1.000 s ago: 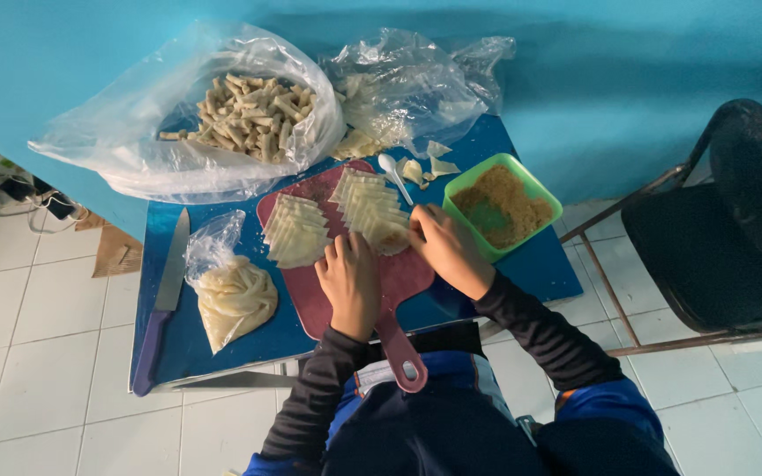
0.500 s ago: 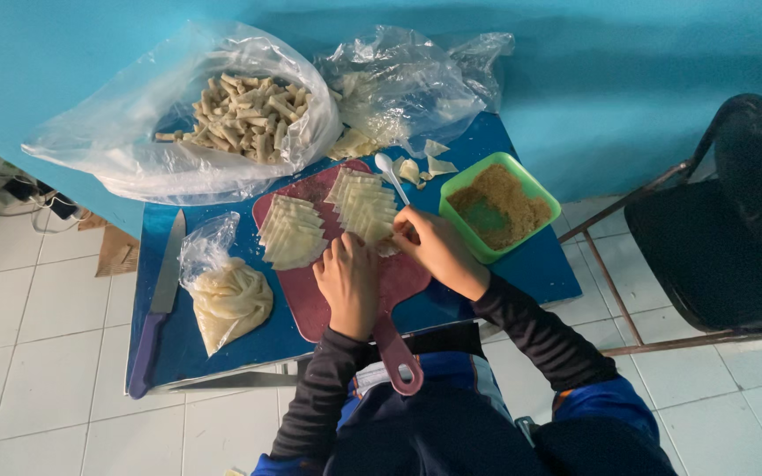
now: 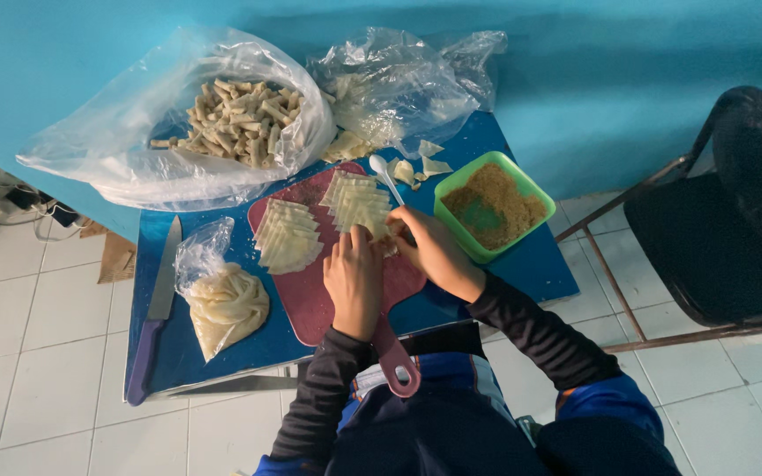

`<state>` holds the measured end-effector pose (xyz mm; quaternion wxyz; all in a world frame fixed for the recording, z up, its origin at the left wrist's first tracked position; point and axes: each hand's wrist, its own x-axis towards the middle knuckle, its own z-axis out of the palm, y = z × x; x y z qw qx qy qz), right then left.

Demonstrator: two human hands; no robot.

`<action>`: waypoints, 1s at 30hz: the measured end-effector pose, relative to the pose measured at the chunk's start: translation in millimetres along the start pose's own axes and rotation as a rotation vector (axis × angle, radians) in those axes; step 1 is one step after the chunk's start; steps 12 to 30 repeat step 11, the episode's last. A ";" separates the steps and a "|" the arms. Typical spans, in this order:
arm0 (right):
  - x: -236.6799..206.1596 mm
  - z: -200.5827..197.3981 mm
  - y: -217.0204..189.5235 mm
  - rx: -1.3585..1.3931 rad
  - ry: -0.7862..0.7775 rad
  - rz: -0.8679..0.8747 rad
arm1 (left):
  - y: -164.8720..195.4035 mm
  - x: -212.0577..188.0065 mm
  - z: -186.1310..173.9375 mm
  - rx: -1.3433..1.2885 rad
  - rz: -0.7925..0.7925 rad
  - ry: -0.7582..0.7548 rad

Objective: The person folds thin dough wrappers into triangular dumplings on a pink cutting board, pinching the edges closed and arranging the folded dumplings in rows. A bag of finished rolled items, a container of brown filling, and a knife sit on the small blue table.

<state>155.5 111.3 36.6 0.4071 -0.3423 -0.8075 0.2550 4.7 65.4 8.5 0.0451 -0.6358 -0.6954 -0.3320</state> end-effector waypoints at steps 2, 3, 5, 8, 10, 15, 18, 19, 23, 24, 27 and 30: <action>-0.4 0.9 -0.2 0.003 -0.005 0.009 | 1.0 -3.7 -3.5 -0.091 0.021 0.016; 1.5 0.5 1.1 -0.003 -0.002 0.008 | 1.7 -3.2 -4.9 -0.136 0.033 0.028; 1.0 1.6 1.1 -0.010 0.000 0.012 | 3.1 -5.3 -10.3 -0.179 0.034 0.021; -0.2 3.5 3.4 0.022 -0.013 0.024 | 3.9 -8.3 -17.5 -0.169 0.055 0.005; -0.3 3.9 4.3 0.086 -0.043 0.075 | 5.4 -6.4 -20.7 -0.139 0.061 -0.007; -0.1 3.7 5.0 0.117 -0.059 0.100 | 6.9 -4.8 -21.2 -0.126 0.056 -0.015; -0.1 3.7 5.0 0.117 -0.059 0.100 | 6.9 -4.8 -21.2 -0.126 0.056 -0.015; -0.1 3.7 5.0 0.117 -0.059 0.100 | 6.9 -4.8 -21.2 -0.126 0.056 -0.015; -0.1 3.7 5.0 0.117 -0.059 0.100 | 6.9 -4.8 -21.2 -0.126 0.056 -0.015; -0.1 3.7 5.0 0.117 -0.059 0.100 | 6.9 -4.8 -21.2 -0.126 0.056 -0.015; -0.1 3.7 5.0 0.117 -0.059 0.100 | 6.9 -4.8 -21.2 -0.126 0.056 -0.015; -0.1 3.7 5.0 0.117 -0.059 0.100 | 6.9 -4.8 -21.2 -0.126 0.056 -0.015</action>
